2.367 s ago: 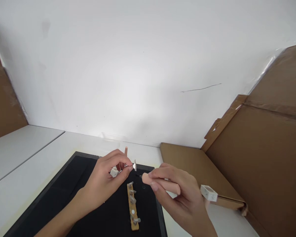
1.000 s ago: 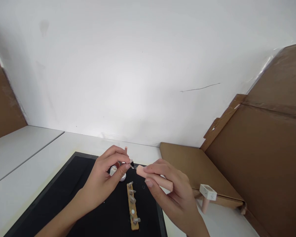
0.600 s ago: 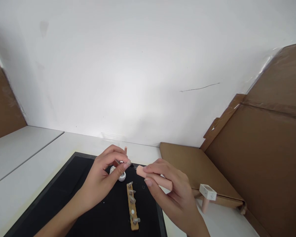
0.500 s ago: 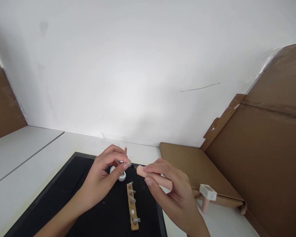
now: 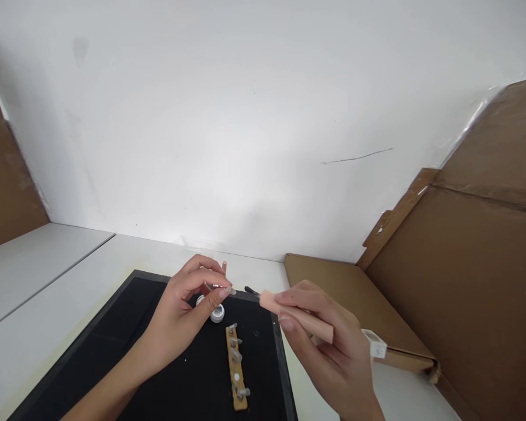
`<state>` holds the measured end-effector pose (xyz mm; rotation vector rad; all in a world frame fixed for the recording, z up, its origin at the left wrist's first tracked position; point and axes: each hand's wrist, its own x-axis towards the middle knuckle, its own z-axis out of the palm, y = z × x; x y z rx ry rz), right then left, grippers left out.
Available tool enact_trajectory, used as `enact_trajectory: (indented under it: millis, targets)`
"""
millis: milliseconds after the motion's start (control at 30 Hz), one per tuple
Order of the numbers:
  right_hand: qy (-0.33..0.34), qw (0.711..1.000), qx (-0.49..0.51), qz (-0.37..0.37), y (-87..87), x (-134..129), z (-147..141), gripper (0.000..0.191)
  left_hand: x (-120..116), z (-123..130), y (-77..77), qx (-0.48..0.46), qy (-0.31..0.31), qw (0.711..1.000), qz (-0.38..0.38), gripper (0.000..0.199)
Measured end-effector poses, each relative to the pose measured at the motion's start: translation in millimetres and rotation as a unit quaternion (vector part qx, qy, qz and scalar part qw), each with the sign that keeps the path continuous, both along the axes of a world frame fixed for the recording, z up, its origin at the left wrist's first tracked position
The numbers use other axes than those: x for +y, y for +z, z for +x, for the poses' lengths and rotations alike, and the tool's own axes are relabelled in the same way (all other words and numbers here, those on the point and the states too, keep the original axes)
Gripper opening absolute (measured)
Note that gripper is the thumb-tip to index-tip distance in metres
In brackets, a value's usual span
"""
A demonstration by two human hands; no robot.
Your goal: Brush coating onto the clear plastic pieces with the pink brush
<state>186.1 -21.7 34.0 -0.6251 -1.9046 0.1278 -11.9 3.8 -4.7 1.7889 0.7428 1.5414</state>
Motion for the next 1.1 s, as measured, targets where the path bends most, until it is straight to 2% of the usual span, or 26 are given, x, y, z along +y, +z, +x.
enact_trajectory:
  millis: [300,633,1100]
  targets:
    - [0.019,0.999,-0.025,-0.009,-2.2,1.0,-1.6,0.012,3.6,4.5,1.3,0.018,-0.003,1.0,-0.014,0.018]
    - [0.02,0.998,-0.037,-0.041,-0.3,1.9,-2.3,0.019,2.9,6.0,0.2,0.018,-0.015,1.0,-0.008,0.015]
    - [0.031,0.998,-0.035,-0.038,0.3,3.0,-3.8,0.02,2.7,7.4,2.5,0.014,-0.018,1.0,-0.009,0.015]
